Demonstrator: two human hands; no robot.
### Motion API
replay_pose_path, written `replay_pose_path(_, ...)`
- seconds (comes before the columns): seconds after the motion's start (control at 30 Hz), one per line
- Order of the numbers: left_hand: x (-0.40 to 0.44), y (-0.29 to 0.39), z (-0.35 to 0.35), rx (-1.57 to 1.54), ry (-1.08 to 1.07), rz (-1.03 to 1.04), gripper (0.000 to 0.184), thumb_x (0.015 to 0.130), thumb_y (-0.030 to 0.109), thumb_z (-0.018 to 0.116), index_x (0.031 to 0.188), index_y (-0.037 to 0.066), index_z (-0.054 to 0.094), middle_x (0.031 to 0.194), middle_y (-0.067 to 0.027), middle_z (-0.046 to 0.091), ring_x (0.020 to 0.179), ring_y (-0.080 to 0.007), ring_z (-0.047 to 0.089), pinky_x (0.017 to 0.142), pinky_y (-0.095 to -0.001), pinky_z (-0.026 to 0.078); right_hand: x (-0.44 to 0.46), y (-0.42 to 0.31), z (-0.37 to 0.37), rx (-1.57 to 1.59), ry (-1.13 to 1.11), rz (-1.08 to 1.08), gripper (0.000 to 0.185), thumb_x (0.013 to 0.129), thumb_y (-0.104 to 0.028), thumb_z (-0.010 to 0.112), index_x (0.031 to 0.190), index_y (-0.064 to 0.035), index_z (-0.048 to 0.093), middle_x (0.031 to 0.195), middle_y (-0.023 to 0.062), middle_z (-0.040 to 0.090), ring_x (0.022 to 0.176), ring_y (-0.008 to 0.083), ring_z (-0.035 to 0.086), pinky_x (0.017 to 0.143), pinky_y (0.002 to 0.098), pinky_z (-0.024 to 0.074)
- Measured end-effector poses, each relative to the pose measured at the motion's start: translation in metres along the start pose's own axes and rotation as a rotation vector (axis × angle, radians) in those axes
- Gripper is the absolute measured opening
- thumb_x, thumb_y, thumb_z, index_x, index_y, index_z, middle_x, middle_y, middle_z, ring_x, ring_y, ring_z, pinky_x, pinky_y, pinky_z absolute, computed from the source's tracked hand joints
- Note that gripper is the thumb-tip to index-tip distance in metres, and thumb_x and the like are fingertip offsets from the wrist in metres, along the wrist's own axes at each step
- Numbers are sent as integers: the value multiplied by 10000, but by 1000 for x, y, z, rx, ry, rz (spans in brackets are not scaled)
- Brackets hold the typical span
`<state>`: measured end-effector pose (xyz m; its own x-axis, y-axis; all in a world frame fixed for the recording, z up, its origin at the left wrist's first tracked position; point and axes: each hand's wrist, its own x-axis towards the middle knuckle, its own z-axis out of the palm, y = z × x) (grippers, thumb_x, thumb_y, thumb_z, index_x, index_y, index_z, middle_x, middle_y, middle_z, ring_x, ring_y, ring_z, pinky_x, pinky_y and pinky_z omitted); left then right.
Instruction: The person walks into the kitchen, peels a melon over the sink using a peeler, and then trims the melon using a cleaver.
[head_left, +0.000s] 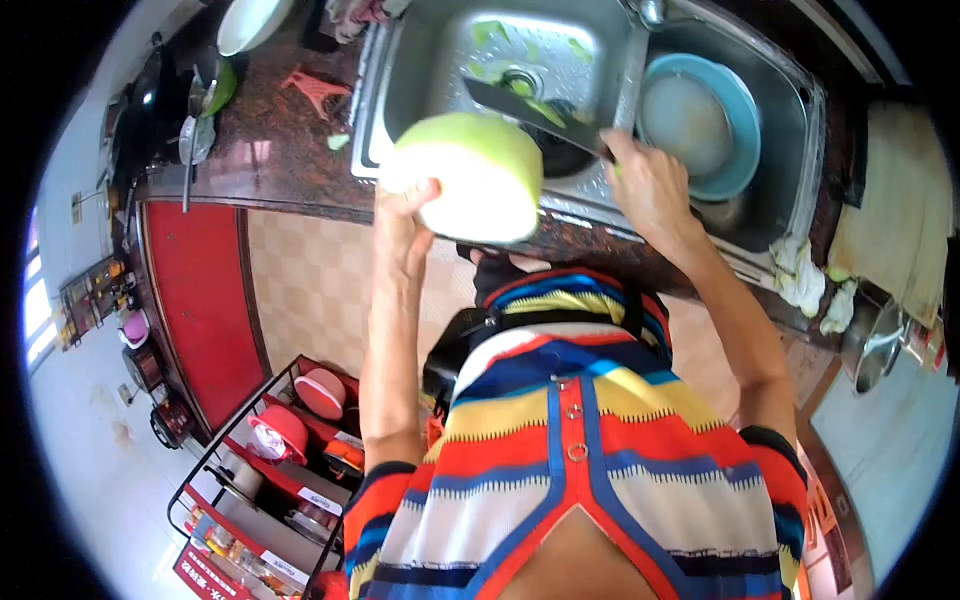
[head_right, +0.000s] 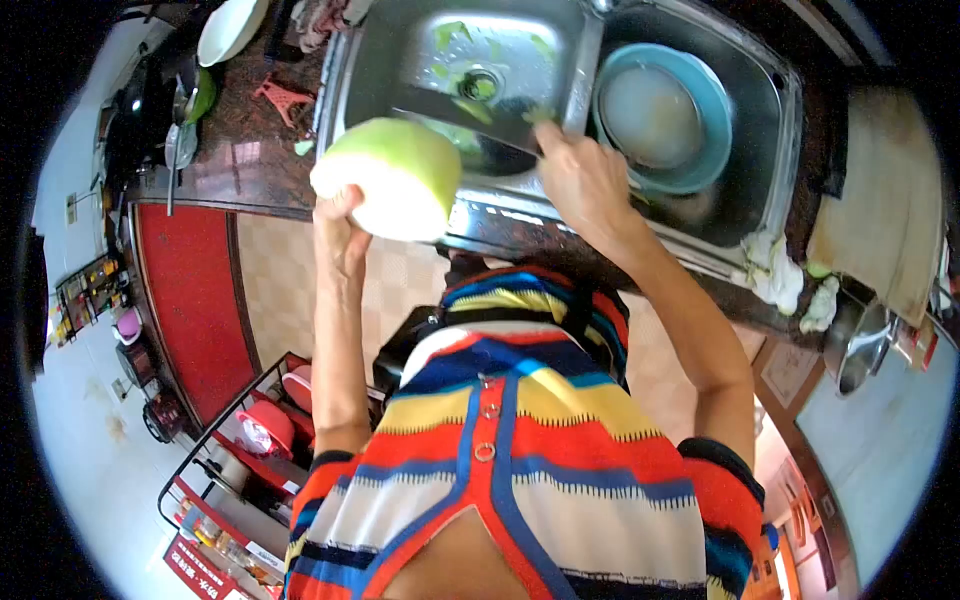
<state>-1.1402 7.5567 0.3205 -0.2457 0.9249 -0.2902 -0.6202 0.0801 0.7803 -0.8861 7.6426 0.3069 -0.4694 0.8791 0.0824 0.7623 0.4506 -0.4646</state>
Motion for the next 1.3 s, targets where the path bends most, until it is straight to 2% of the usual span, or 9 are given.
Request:
replay_pose_path(0.2,9,-16,-1,-64,-118,-187,658,585,22,785,1188,-33,526,1225,-185,559,1080,-256,577,930,-357,481,20,-2,5,-237,53,-85,227,775,-32,521,986,51,508,788,218,614,616,355,644,537,436,521)
replay_pose_path(0.3,25,-18,22,-11,-417,-156,599,549,16,781,1115,-7,585,1363,-181,451,1131,-254,547,961,-358,448,19,-2,3,-270,31,-171,270,763,-38,530,1013,63,514,777,209,603,616,339,647,539,415,525)
replay_pose_path(0.47,42,-27,54,669,-677,-53,552,456,105,859,971,78,661,1518,-110,220,1344,-256,319,1057,-357,322,24,-13,-20,-258,16,-270,350,748,-72,555,1083,25,531,808,165,605,657,289,655,569,372,524)
replay_pose_path(0.8,66,-40,26,912,-682,-23,574,425,132,870,968,109,684,1548,-114,106,1412,-276,166,1113,-372,215,21,-2,-40,-439,-79,-175,273,796,-57,512,1066,-24,543,825,151,608,676,309,642,555,401,510)
replay_pose_path(0.93,85,-31,9,1043,-704,0,587,432,181,873,984,136,677,1544,-152,56,1410,-321,151,1103,-379,257,24,-8,-44,-512,-55,-191,277,784,-50,529,1060,-43,546,834,141,610,713,321,638,585,420,506)
replay_pose_path(1.1,98,-7,-42,909,-411,-113,625,473,202,876,1048,80,664,1526,-169,132,1371,-353,244,1101,-429,272,25,-15,-38,-165,42,277,392,811,-87,576,1198,-96,520,927,151,619,837,345,623,689,439,493)
replay_pose_path(1.17,102,5,-55,465,-453,-313,604,541,178,843,1092,46,636,1494,-172,231,1302,-342,373,1024,-427,396,26,-19,-10,-298,119,232,451,824,-123,592,1260,-95,481,1015,164,603,858,358,616,701,441,490)
replay_pose_path(1.2,100,12,-59,307,-421,-417,619,584,108,801,1157,18,583,1380,-170,422,1176,-294,515,930,-391,487,31,-30,2,-246,95,242,470,812,-131,606,1263,-97,477,1036,166,590,862,360,611,704,446,487)
replay_pose_path(1.3,102,33,-68,-54,-502,-481,699,588,75,789,1224,-7,511,1252,-158,542,1096,-259,573,897,-371,509,50,-71,40,-153,-8,123,543,780,-135,641,1285,-55,458,1061,184,559,896,361,591,752,439,476)
